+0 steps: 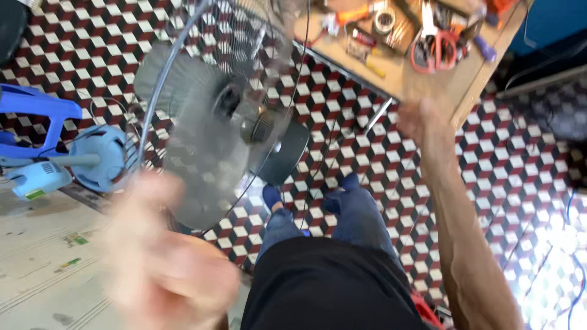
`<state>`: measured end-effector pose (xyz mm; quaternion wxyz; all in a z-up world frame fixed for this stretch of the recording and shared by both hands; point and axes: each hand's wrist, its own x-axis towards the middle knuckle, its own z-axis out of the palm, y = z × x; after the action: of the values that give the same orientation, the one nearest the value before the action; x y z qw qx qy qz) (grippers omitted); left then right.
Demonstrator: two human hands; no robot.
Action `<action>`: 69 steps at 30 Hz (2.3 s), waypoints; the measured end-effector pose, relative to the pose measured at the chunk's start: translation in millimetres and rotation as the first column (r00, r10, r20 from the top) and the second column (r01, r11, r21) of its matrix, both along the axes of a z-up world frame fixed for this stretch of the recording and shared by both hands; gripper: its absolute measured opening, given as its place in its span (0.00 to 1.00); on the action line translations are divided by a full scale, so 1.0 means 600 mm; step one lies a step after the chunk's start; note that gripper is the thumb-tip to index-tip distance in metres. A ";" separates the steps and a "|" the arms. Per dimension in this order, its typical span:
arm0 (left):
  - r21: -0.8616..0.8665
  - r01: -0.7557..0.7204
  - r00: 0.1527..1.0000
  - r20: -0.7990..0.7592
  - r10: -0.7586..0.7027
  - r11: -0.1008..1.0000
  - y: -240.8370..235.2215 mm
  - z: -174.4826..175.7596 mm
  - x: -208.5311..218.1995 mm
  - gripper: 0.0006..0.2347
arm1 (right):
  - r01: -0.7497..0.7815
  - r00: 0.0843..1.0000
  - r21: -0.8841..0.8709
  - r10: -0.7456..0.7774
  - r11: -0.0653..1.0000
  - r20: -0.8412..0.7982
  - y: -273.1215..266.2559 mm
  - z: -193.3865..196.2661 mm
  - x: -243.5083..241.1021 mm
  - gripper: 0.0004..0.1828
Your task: The person tests a standing fan by plugging it in, using a remote control to change its speed, and measuring its power consumption with a clamp meter. They repeatedly turn the fan on and off and observe the meter readings.
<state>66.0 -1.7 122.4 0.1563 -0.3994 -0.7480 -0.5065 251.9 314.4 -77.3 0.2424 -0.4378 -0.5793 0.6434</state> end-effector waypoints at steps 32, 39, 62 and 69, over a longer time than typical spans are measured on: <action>-0.523 -0.405 0.060 0.803 0.593 0.750 0.478 -1.054 0.552 0.27 | -0.935 0.036 -0.164 0.542 0.315 0.839 0.282 -1.031 0.211 0.23; -0.386 -0.515 -0.186 0.922 0.340 0.765 0.492 -1.220 0.596 0.30 | -0.996 0.085 0.091 0.408 0.005 0.909 0.341 -1.314 0.089 0.24; -0.586 -0.470 0.224 0.643 0.732 0.659 0.413 -1.112 0.663 0.26 | -0.962 -0.106 -0.272 0.949 -0.022 0.297 0.156 -0.861 0.282 0.11; -0.405 0.240 0.548 0.807 0.221 0.882 0.414 -0.842 0.694 0.11 | -0.639 0.449 -0.642 0.883 0.423 0.135 0.371 -0.384 0.381 0.10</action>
<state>482.1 247.0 -382.9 -0.3234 -0.1390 -0.8275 -0.4374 480.7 536.7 -307.9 -0.3553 -0.2967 -0.5643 0.6836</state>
